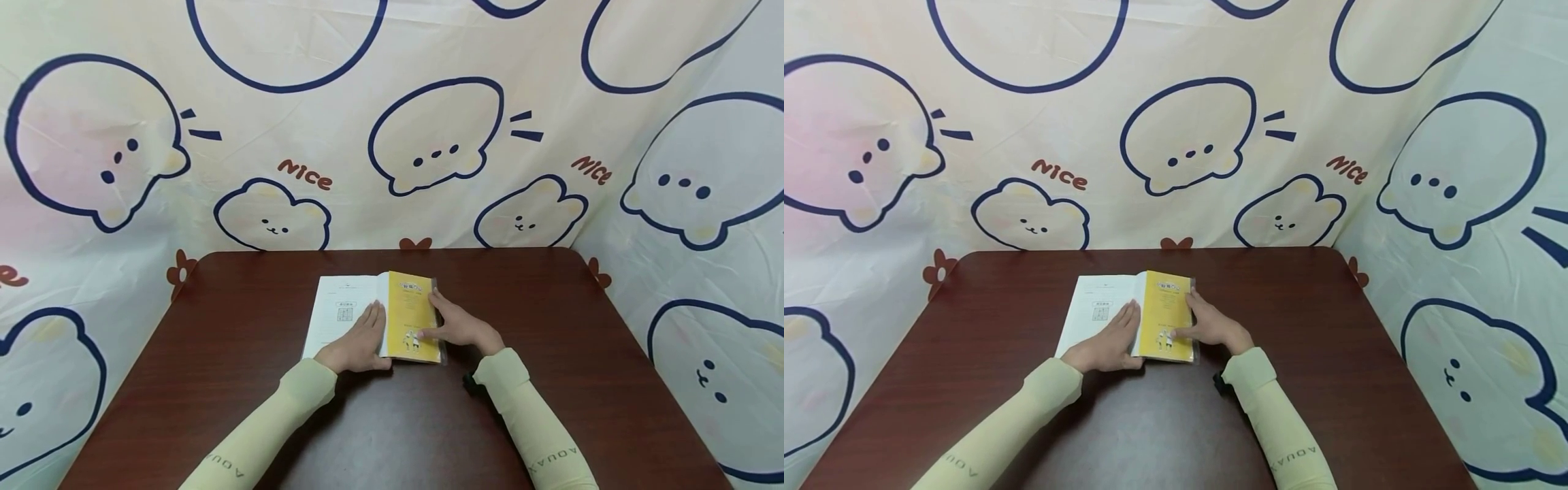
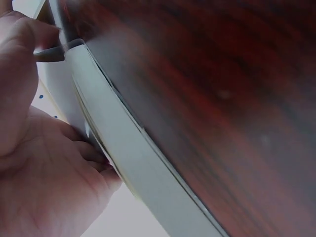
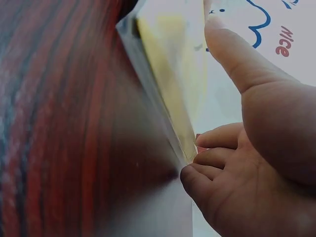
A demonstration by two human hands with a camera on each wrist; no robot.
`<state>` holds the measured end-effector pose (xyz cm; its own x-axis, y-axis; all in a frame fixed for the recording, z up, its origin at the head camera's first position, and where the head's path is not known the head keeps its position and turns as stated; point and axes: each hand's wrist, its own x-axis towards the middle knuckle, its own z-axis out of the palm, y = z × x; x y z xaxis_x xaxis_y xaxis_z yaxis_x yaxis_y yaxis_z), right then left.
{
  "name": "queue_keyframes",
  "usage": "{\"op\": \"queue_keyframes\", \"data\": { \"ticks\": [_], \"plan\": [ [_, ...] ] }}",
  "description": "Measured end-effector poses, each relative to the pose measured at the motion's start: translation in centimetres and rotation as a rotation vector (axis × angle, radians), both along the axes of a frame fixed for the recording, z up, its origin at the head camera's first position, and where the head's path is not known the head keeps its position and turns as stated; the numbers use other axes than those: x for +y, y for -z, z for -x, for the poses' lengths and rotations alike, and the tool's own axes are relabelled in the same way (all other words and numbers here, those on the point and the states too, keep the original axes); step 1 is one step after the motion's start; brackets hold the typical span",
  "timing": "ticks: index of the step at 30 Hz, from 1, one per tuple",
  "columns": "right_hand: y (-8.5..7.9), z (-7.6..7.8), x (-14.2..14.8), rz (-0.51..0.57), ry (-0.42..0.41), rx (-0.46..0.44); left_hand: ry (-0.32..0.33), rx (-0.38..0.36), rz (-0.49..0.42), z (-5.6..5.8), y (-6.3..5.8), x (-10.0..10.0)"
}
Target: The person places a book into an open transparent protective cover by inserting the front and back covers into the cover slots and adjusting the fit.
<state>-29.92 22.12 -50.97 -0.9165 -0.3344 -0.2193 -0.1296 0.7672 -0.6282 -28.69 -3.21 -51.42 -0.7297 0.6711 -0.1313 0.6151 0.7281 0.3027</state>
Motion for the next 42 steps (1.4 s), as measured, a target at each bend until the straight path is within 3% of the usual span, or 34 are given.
{"op": "queue_keyframes", "data": {
  "ticks": [5,12,14,17,20,22,25,30,42],
  "plan": [
    [0.1,0.0,-0.1,-0.015,-0.004,0.005,0.021,0.035,0.007,0.1,-0.1,0.1],
    [-0.2,-0.1,-0.1,-0.028,0.006,-0.013,-0.005,0.038,0.032,0.1,-0.2,0.2],
    [-0.2,-0.1,-0.1,-0.027,0.003,-0.007,-0.004,0.013,0.031,0.3,-0.3,0.2],
    [-0.2,-0.1,-0.1,-0.033,0.000,-0.011,-0.014,-0.086,-0.014,0.7,-0.9,-0.1],
    [-0.1,0.0,0.0,-0.024,-0.004,-0.014,-0.064,-0.199,-0.078,1.5,-1.9,-0.6],
    [0.0,0.0,0.1,-0.016,0.002,-0.020,-0.103,-0.229,-0.119,2.2,-2.5,-0.9],
    [0.0,0.0,0.2,-0.012,0.008,-0.023,-0.125,-0.228,-0.098,3.4,-2.8,-1.1],
    [0.1,0.0,0.2,-0.029,0.001,-0.040,-0.073,-0.210,0.016,4.3,-2.0,-0.8],
    [0.1,-0.1,0.2,-0.046,-0.021,-0.005,-0.077,-0.103,0.108,4.2,-1.0,0.3]
  ]
}}
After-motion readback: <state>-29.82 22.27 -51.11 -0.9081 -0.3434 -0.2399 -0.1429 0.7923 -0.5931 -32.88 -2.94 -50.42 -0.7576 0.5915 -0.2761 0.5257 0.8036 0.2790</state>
